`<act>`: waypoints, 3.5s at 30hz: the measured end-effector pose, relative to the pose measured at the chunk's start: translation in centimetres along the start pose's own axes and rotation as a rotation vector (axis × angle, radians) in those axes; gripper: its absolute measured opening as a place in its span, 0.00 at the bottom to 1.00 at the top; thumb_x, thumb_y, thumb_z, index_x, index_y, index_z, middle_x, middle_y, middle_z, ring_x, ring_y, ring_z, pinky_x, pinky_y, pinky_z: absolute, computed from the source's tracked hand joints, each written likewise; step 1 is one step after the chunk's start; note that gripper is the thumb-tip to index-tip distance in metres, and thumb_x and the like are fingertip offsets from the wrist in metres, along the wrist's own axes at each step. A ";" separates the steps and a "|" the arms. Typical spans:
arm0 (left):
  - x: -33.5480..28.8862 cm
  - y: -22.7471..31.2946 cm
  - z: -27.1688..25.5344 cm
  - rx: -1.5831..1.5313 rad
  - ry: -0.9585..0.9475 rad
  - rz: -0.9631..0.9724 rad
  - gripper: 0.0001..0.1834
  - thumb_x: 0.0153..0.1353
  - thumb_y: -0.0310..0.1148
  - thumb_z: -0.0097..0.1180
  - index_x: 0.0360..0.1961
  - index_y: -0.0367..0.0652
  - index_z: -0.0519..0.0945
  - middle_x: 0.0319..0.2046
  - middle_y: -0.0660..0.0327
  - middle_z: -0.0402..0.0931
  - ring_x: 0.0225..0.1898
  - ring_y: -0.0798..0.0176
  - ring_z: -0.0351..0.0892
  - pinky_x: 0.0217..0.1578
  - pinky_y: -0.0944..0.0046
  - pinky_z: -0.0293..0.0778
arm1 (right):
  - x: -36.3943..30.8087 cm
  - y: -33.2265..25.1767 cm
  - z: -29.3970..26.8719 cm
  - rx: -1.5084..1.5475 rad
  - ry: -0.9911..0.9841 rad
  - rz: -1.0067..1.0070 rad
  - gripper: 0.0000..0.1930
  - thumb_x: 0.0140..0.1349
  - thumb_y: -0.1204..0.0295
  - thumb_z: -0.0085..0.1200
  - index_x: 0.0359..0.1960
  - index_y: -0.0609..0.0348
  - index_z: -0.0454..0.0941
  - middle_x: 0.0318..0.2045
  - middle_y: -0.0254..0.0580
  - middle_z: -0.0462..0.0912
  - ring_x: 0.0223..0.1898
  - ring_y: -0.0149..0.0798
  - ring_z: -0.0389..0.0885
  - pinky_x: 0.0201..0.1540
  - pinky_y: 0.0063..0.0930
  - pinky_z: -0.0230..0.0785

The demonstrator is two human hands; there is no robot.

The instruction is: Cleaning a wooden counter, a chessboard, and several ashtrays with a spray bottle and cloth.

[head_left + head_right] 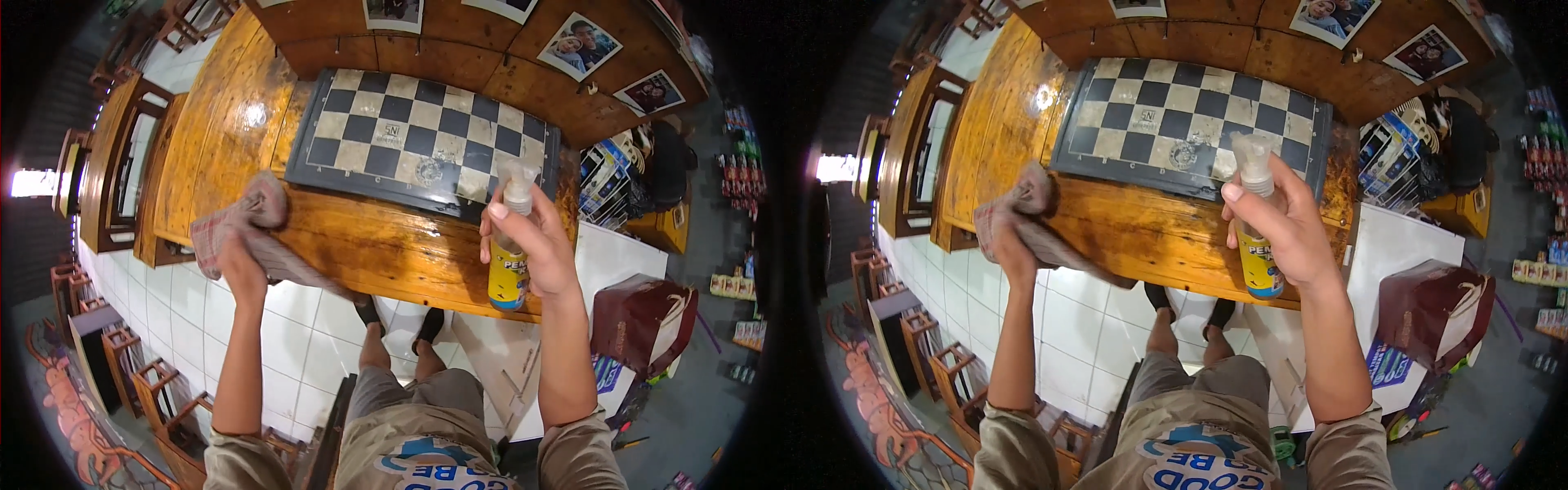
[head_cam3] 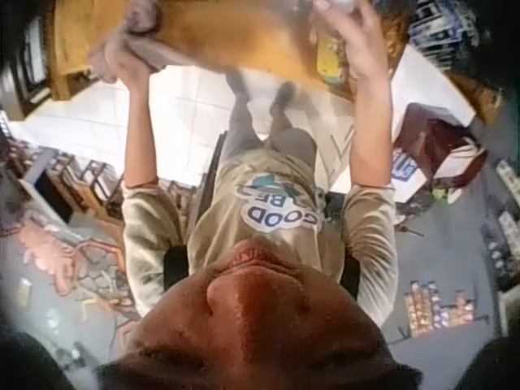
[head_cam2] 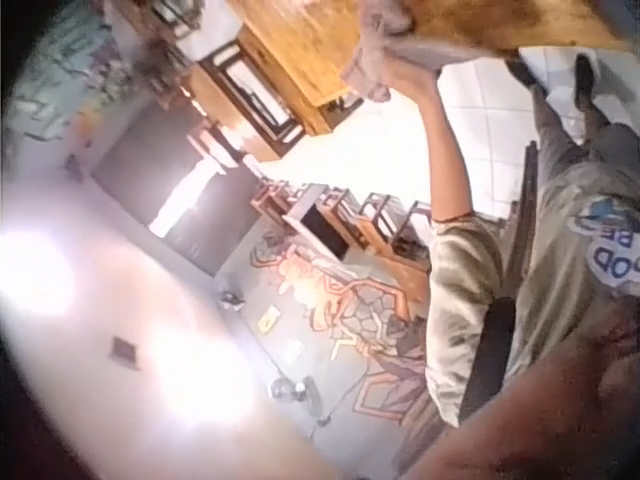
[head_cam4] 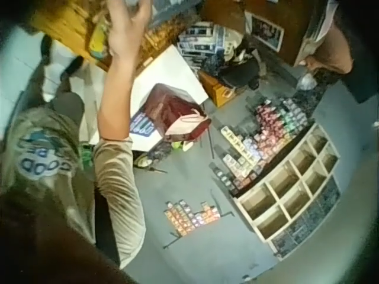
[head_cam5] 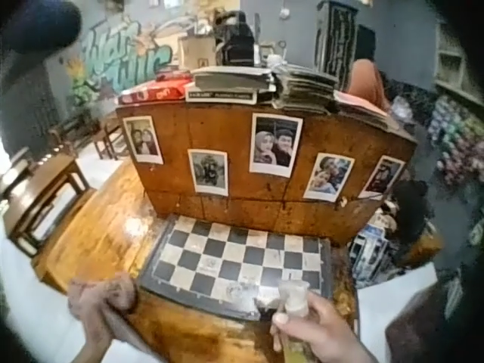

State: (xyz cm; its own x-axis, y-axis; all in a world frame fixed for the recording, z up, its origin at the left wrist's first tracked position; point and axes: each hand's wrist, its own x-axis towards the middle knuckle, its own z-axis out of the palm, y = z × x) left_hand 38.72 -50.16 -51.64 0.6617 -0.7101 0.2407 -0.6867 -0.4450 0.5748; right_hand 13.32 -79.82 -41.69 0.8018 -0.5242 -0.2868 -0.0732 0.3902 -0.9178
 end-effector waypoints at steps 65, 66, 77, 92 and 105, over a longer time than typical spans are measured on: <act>15.7 10.6 6.3 0.213 -0.396 0.177 0.42 0.63 0.58 0.53 0.68 0.37 0.64 0.69 0.45 0.59 0.71 0.41 0.54 0.70 0.44 0.50 | -0.9 -0.4 -1.1 0.132 0.308 -0.052 0.28 0.65 0.64 0.55 0.63 0.65 0.64 0.30 0.42 0.76 0.22 0.36 0.77 0.25 0.29 0.72; 14.4 8.8 5.6 0.289 -0.202 0.240 0.41 0.63 0.57 0.53 0.68 0.37 0.64 0.70 0.46 0.58 0.72 0.40 0.53 0.70 0.44 0.49 | -0.8 0.2 -0.8 0.121 0.346 -0.054 0.24 0.64 0.67 0.57 0.59 0.64 0.68 0.31 0.42 0.76 0.27 0.36 0.78 0.26 0.29 0.74; 6.8 16.9 10.5 0.072 -0.358 0.587 0.36 0.57 0.41 0.61 0.68 0.54 0.66 0.72 0.62 0.58 0.73 0.53 0.53 0.70 0.46 0.51 | -2.8 0.9 -1.0 0.127 0.268 -0.069 0.15 0.64 0.69 0.57 0.48 0.62 0.71 0.36 0.45 0.76 0.27 0.37 0.78 0.29 0.30 0.74; 10.9 7.8 4.8 0.363 -0.224 0.634 0.43 0.47 0.48 0.67 0.67 0.53 0.69 0.71 0.62 0.60 0.71 0.52 0.59 0.68 0.49 0.60 | -4.8 3.1 -2.5 0.065 0.295 0.005 0.13 0.65 0.67 0.57 0.46 0.60 0.72 0.33 0.40 0.75 0.26 0.34 0.77 0.28 0.29 0.74; 7.0 18.7 14.7 0.194 -0.271 0.923 0.34 0.59 0.45 0.59 0.68 0.57 0.68 0.72 0.62 0.57 0.73 0.49 0.52 0.69 0.45 0.54 | -7.8 3.2 -3.6 0.104 0.409 -0.206 0.23 0.66 0.65 0.51 0.58 0.66 0.65 0.34 0.45 0.72 0.28 0.39 0.76 0.28 0.32 0.75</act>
State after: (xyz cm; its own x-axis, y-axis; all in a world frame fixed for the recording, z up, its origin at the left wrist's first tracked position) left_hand 26.09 -71.42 -50.72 -0.2347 -0.9144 0.3299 -0.9531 0.2832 0.1069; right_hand 4.71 -77.18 -43.34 0.4920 -0.8461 -0.2050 0.1396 0.3091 -0.9407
